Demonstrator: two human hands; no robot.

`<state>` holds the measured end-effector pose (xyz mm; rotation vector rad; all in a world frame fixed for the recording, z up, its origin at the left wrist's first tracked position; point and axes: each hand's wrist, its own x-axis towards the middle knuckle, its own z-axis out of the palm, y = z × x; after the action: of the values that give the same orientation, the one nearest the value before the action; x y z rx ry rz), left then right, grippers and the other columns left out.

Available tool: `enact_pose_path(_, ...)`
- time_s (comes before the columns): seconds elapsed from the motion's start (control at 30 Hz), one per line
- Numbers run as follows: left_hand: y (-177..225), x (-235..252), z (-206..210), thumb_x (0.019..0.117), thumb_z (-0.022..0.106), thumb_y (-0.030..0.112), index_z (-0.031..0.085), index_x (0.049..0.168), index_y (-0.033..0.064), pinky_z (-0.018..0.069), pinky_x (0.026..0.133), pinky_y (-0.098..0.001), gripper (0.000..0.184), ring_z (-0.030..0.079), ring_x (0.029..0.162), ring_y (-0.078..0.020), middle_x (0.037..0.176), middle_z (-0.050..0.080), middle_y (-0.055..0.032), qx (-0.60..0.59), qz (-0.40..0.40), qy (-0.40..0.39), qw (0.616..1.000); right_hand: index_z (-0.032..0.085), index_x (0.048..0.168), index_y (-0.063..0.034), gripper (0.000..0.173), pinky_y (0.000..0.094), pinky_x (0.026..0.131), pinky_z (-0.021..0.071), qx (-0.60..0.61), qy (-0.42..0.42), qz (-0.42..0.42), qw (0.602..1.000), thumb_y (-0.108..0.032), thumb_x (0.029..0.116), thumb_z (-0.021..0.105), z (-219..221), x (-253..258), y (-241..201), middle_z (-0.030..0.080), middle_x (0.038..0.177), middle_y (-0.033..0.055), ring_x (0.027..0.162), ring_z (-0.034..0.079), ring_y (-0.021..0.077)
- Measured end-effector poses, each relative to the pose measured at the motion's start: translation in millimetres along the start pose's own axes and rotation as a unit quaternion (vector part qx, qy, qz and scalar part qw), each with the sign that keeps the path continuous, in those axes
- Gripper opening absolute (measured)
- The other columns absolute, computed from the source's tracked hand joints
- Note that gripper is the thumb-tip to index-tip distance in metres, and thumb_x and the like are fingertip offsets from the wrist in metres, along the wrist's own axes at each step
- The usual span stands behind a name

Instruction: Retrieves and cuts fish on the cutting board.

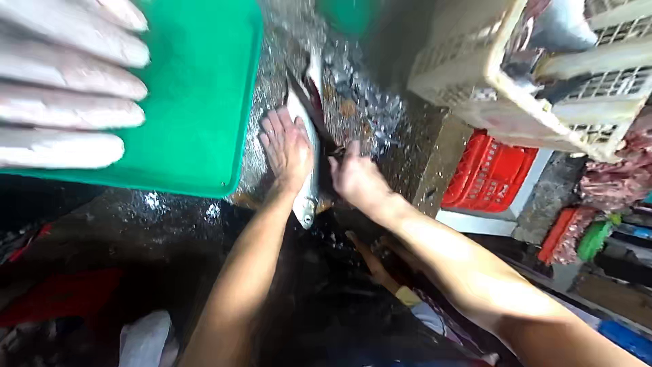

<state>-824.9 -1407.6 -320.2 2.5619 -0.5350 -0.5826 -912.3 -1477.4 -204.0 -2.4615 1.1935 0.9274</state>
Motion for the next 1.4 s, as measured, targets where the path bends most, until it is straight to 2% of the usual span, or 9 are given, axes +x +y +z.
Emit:
enact_pose_path(0.3,9.0,4.7,3.6,0.1079,0.029,0.036,0.053,0.134,0.0026,0.0448,0.1,-0.0587,0.049,0.049,0.132,-0.0408,0.139,0.052,-0.0229,-0.008,0.004,0.029,1.0,0.042,0.142,-0.0015,0.061,0.058,0.072,0.0609,0.034,0.04,-0.012,0.999,-0.051,0.1074,0.039,15.5,25.0,9.6,0.07,0.091,0.0198,0.084,0.074,0.039)
enact_pose_path(0.4,1.6,-29.2,8.0,0.107,0.03,0.035,0.053,0.138,0.0052,0.0435,0.102,-0.0597,0.049,0.047,0.135,-0.0396,0.143,0.051,-0.0212,0.001,0.001,-0.005,1.0,0.038,0.144,-0.0018,0.06,0.0595,0.079,0.0602,0.048,-0.063,0.001,0.997,-0.05,0.108,0.038,13.3,-4.0,18.0,0.069,0.1,0.0214,0.093,0.073,0.0401)
enact_pose_path(0.5,16.4,-4.7,4.2,0.1083,0.03,0.035,0.05,0.141,0.0052,0.044,0.101,-0.0606,0.049,0.047,0.135,-0.0406,0.144,0.05,-0.0214,0.012,0.008,0.019,1.0,0.042,0.142,-0.0002,0.059,0.0594,0.071,0.0605,0.053,0.03,-0.031,0.998,-0.048,0.1075,0.043,27.4,11.8,39.2,0.07,0.092,0.0212,0.083,0.074,0.0399)
enact_pose_path(0.67,12.7,-18.0,11.2,0.1078,0.029,0.035,0.05,0.141,0.0061,0.0444,0.099,-0.0588,0.049,0.048,0.134,-0.0392,0.144,0.051,-0.0208,0.028,0.004,0.029,0.999,0.045,0.134,0.0003,0.054,0.057,0.072,0.061,0.053,-0.006,-0.039,0.998,-0.047,0.1086,0.041,24.2,2.7,40.3,0.069,0.089,0.0188,0.084,0.074,0.0379)
enact_pose_path(0.77,15.7,-25.1,13.0,0.1079,0.029,0.037,0.05,0.14,0.0043,0.0441,0.1,-0.0583,0.05,0.048,0.134,-0.0408,0.142,0.051,-0.0222,0.045,0.001,0.024,0.999,0.04,0.145,0.0019,0.063,0.0574,0.08,0.0606,0.098,0.024,-0.031,0.994,-0.049,0.1078,0.04,52.5,21.5,38.3,0.072,0.096,0.0204,0.09,0.074,0.0384)
enact_pose_path(0.93,13.4,-24.2,15.9,0.1076,0.029,0.038,0.051,0.137,0.0075,0.0444,0.099,-0.0575,0.048,0.048,0.133,-0.039,0.14,0.052,-0.0194,0.056,-0.013,0.039,0.998,0.04,0.141,-0.003,0.058,0.0593,0.064,0.0598,0.1,0.027,-0.06,0.993,-0.051,0.1079,0.039,68.8,-0.6,81.7,0.068,0.084,0.0189,0.074,0.072,0.039)
enact_pose_path(1.13,11.9,-26.6,17.8,0.1081,0.027,0.04,0.047,0.143,0.0054,0.0418,0.104,-0.0601,0.053,0.044,0.138,-0.042,0.146,0.048,-0.023,0.03,-0.022,0.038,0.999,0.049,0.14,-0.0028,0.06,0.0624,0.079,0.0591,0.157,0.013,-0.083,0.984,-0.053,0.1076,0.041,68.8,-1.3,102.7,0.07,0.102,0.0233,0.093,0.072,0.0409)
enact_pose_path(1.3,40.2,-19.7,-23.6,0.1054,0.046,0.041,0.05,0.142,0.0032,0.0441,0.108,-0.0592,0.053,0.052,0.13,-0.0433,0.135,0.058,-0.0258,-0.11,-0.03,0.076,0.991,0.051,0.138,-0.0014,0.051,0.0515,0.075,0.0605,0.266,0.177,-0.094,0.943,-0.043,0.1081,0.045,75.4,-78.4,156.0,0.07,0.085,0.0146,0.077,0.072,0.0301)
enact_pose_path(1.4,94.1,-17.4,-20.3,0.0958,0.062,0.047,0.035,0.155,-0.0019,0.039,0.112,-0.0645,0.081,0.043,0.139,-0.0523,0.145,0.048,-0.0359,0.011,0.033,-0.033,0.999,0.054,0.132,0.0043,0.047,0.041,0.065,0.0603,0.334,0.311,-0.085,0.886,-0.035,0.1073,0.048,86.8,-113.3,178.6,0.068,0.077,0.0092,0.066,0.069,0.02)
